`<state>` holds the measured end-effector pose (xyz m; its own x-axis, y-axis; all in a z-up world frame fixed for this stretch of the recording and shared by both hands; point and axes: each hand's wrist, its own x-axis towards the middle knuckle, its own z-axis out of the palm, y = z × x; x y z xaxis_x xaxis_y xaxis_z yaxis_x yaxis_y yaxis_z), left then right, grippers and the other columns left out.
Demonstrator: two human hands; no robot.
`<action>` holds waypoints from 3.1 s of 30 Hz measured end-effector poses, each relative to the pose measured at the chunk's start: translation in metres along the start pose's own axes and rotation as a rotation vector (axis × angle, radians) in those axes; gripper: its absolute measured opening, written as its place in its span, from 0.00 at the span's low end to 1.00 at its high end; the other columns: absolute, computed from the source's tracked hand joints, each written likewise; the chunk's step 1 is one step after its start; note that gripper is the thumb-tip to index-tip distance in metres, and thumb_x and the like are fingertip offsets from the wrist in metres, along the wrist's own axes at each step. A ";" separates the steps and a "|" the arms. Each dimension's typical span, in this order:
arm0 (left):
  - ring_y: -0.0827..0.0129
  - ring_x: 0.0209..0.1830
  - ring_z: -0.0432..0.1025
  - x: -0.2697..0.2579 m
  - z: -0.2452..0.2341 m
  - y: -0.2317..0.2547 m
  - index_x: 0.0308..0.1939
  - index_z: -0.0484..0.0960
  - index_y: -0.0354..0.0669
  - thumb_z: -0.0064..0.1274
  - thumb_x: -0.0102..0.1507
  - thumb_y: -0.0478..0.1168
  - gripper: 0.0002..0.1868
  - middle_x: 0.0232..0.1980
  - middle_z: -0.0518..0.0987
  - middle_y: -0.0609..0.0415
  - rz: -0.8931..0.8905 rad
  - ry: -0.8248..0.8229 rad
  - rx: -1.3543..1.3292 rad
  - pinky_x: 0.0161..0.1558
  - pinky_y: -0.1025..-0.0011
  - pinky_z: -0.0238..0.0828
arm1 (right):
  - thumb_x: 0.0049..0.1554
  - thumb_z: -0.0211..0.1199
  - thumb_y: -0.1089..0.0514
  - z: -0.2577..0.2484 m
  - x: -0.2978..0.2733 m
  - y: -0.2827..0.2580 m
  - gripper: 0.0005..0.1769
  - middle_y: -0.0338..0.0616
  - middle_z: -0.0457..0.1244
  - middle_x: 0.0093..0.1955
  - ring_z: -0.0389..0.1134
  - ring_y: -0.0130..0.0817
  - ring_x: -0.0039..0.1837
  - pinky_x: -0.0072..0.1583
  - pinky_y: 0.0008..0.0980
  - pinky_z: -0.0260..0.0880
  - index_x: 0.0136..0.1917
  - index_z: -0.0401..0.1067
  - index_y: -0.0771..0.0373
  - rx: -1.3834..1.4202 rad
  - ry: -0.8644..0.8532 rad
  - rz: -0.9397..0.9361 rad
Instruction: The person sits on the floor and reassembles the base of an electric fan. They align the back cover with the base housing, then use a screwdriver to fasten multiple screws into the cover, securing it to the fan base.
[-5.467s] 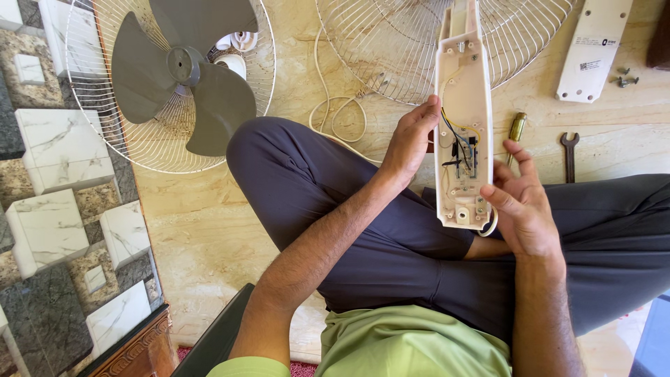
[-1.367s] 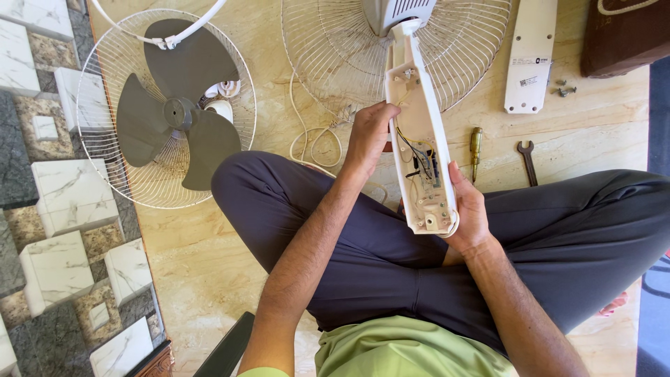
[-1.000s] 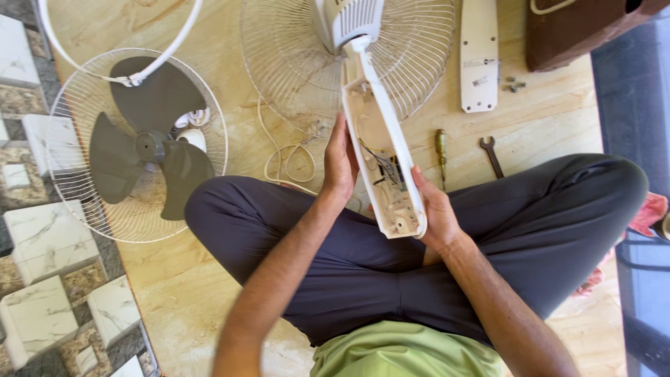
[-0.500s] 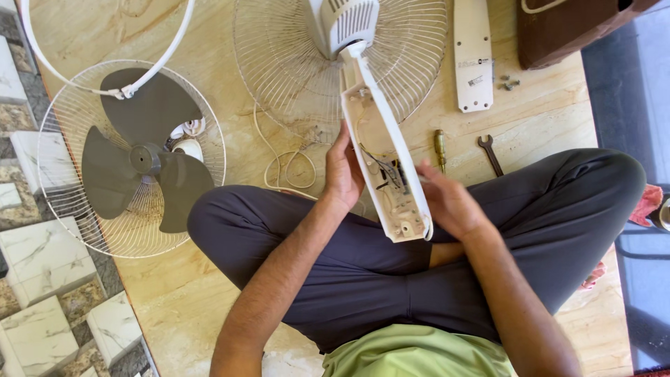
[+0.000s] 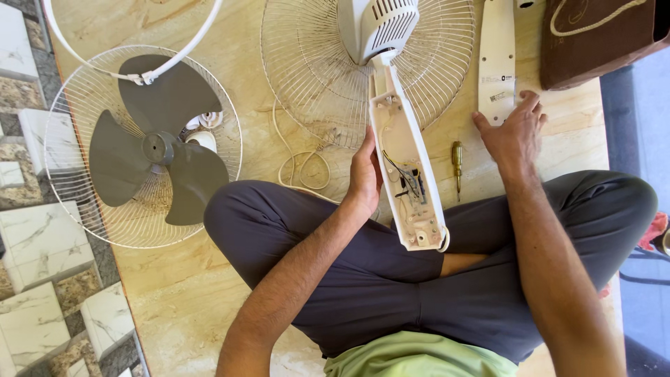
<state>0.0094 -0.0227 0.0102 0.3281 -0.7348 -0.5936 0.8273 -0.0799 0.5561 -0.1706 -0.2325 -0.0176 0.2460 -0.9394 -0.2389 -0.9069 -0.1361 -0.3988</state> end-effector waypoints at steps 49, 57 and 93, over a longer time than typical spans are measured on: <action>0.59 0.75 0.62 -0.008 -0.002 0.013 0.72 0.64 0.35 0.25 0.72 0.59 0.36 0.71 0.70 0.40 0.029 0.110 0.441 0.74 0.59 0.52 | 0.56 0.77 0.49 -0.051 -0.087 -0.007 0.25 0.56 0.70 0.39 0.71 0.35 0.33 0.34 0.34 0.73 0.50 0.75 0.74 0.131 -0.031 -0.125; 0.58 0.74 0.61 -0.011 0.008 0.018 0.72 0.59 0.33 0.30 0.73 0.60 0.36 0.71 0.68 0.38 0.115 0.147 0.470 0.76 0.54 0.53 | 0.56 0.80 0.49 -0.081 -0.151 -0.009 0.36 0.59 0.70 0.48 0.74 0.39 0.43 0.43 0.33 0.78 0.62 0.71 0.83 0.050 0.194 -0.418; 0.57 0.67 0.70 -0.071 0.015 0.068 0.74 0.64 0.40 0.42 0.78 0.55 0.27 0.68 0.73 0.43 0.323 -0.530 -0.330 0.70 0.50 0.69 | 0.46 0.72 0.54 -0.095 -0.257 -0.064 0.47 0.51 0.62 0.52 0.67 0.38 0.49 0.51 0.35 0.70 0.74 0.58 0.71 0.376 -0.146 -0.547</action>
<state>0.0356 0.0142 0.0985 0.3836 -0.9233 -0.0179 0.8486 0.3448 0.4013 -0.2086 -0.0126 0.1532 0.7032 -0.7107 -0.0219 -0.4645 -0.4358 -0.7710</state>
